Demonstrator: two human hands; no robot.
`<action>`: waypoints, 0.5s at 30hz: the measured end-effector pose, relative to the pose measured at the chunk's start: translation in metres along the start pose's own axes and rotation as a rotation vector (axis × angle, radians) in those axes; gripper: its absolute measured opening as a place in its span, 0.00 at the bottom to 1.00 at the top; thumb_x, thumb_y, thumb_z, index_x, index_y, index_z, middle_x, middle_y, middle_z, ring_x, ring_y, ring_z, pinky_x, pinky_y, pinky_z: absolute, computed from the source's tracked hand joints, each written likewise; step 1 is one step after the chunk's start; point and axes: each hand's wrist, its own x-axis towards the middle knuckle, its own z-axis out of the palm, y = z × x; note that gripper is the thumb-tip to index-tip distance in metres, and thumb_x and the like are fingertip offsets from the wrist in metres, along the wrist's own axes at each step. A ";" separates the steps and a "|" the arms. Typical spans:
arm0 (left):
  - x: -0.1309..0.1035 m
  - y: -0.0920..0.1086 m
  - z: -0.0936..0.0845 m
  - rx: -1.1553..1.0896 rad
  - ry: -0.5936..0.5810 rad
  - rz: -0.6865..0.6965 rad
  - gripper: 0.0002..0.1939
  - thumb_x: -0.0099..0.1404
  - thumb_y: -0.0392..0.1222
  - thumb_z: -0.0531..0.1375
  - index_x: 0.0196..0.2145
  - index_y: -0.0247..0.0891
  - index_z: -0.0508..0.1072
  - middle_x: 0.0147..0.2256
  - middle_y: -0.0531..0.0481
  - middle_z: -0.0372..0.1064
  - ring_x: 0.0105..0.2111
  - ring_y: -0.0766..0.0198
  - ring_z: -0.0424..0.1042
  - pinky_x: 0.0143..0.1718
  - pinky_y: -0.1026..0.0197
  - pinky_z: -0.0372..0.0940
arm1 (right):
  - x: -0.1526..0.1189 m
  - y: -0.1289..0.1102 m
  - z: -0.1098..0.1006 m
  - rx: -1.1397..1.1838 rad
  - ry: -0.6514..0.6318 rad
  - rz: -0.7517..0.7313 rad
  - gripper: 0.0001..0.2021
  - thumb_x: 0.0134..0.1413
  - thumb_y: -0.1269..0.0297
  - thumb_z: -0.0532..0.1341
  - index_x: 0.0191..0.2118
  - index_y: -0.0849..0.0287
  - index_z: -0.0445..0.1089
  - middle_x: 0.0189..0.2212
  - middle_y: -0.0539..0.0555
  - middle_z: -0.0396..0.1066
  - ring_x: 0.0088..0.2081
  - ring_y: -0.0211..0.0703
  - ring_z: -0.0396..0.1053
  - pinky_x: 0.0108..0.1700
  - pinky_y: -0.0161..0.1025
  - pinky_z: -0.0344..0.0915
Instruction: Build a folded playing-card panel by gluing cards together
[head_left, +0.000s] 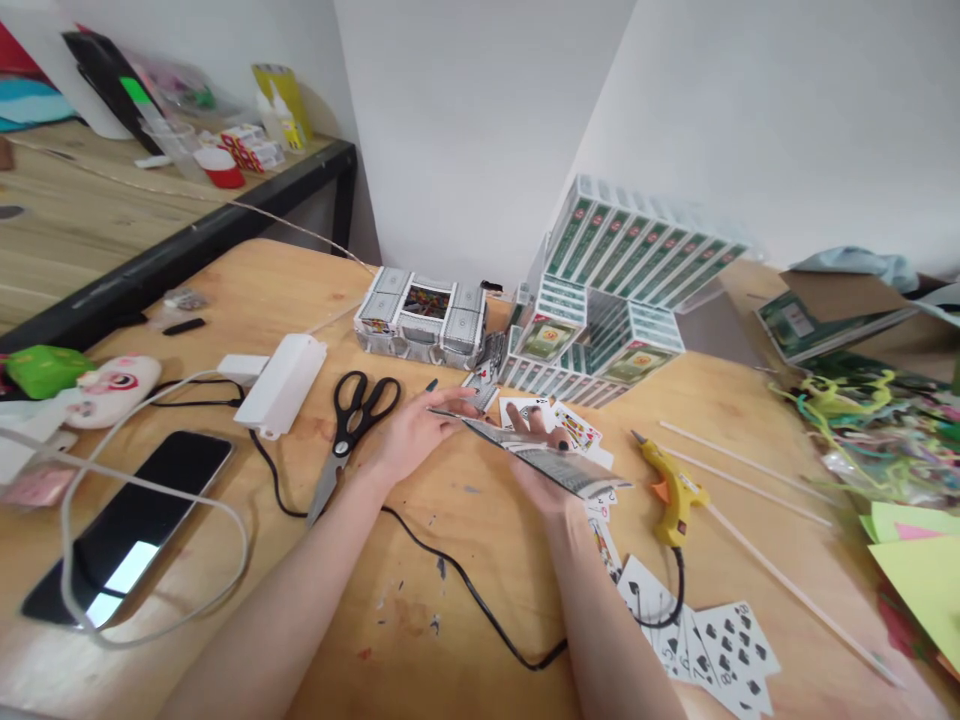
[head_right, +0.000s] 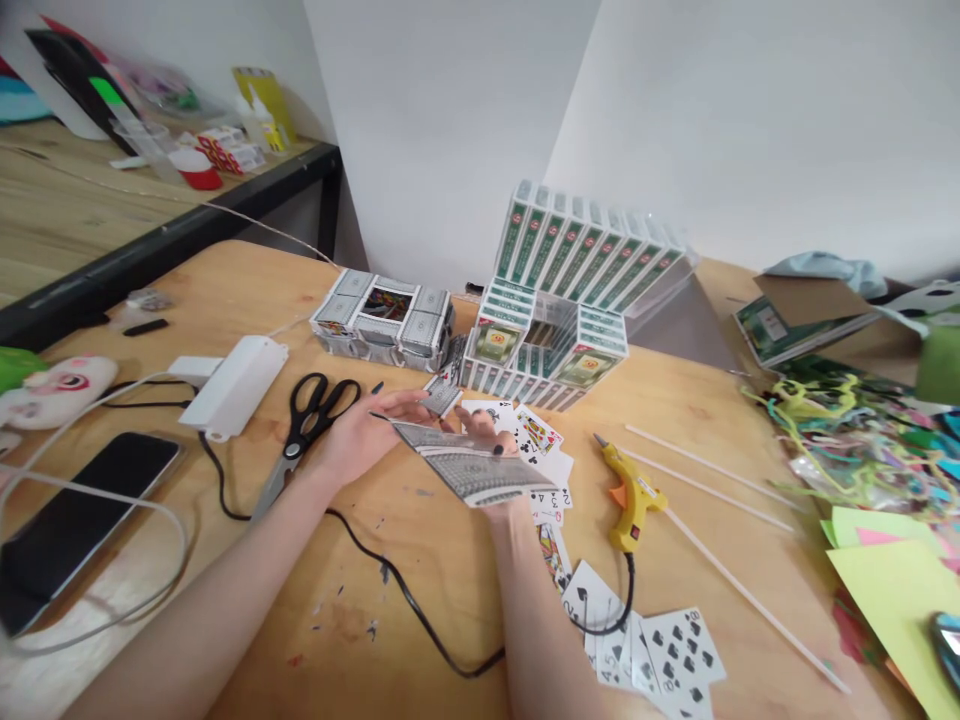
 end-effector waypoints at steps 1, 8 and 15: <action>0.000 0.001 0.001 -0.006 0.007 0.003 0.26 0.62 0.56 0.49 0.45 0.33 0.73 0.44 0.37 0.73 0.50 0.49 0.68 0.51 0.47 0.63 | 0.001 -0.001 0.000 0.040 -0.030 -0.030 0.21 0.46 0.36 0.56 0.22 0.47 0.70 0.49 0.45 0.71 0.52 0.54 0.66 0.53 0.59 0.58; -0.004 0.007 0.000 0.091 0.083 -0.009 0.27 0.63 0.60 0.48 0.46 0.38 0.72 0.41 0.43 0.75 0.46 0.47 0.71 0.45 0.45 0.66 | 0.003 -0.005 0.008 -0.318 -0.187 -0.126 0.10 0.49 0.59 0.64 0.20 0.49 0.75 0.59 0.43 0.60 0.63 0.52 0.51 0.63 0.55 0.47; -0.005 0.006 0.001 0.181 0.152 -0.018 0.25 0.53 0.41 0.60 0.50 0.38 0.68 0.41 0.47 0.76 0.41 0.51 0.74 0.41 0.52 0.67 | -0.001 0.010 0.011 -0.380 0.122 -0.021 0.16 0.57 0.60 0.54 0.49 0.48 0.71 0.59 0.52 0.60 0.57 0.49 0.62 0.57 0.54 0.59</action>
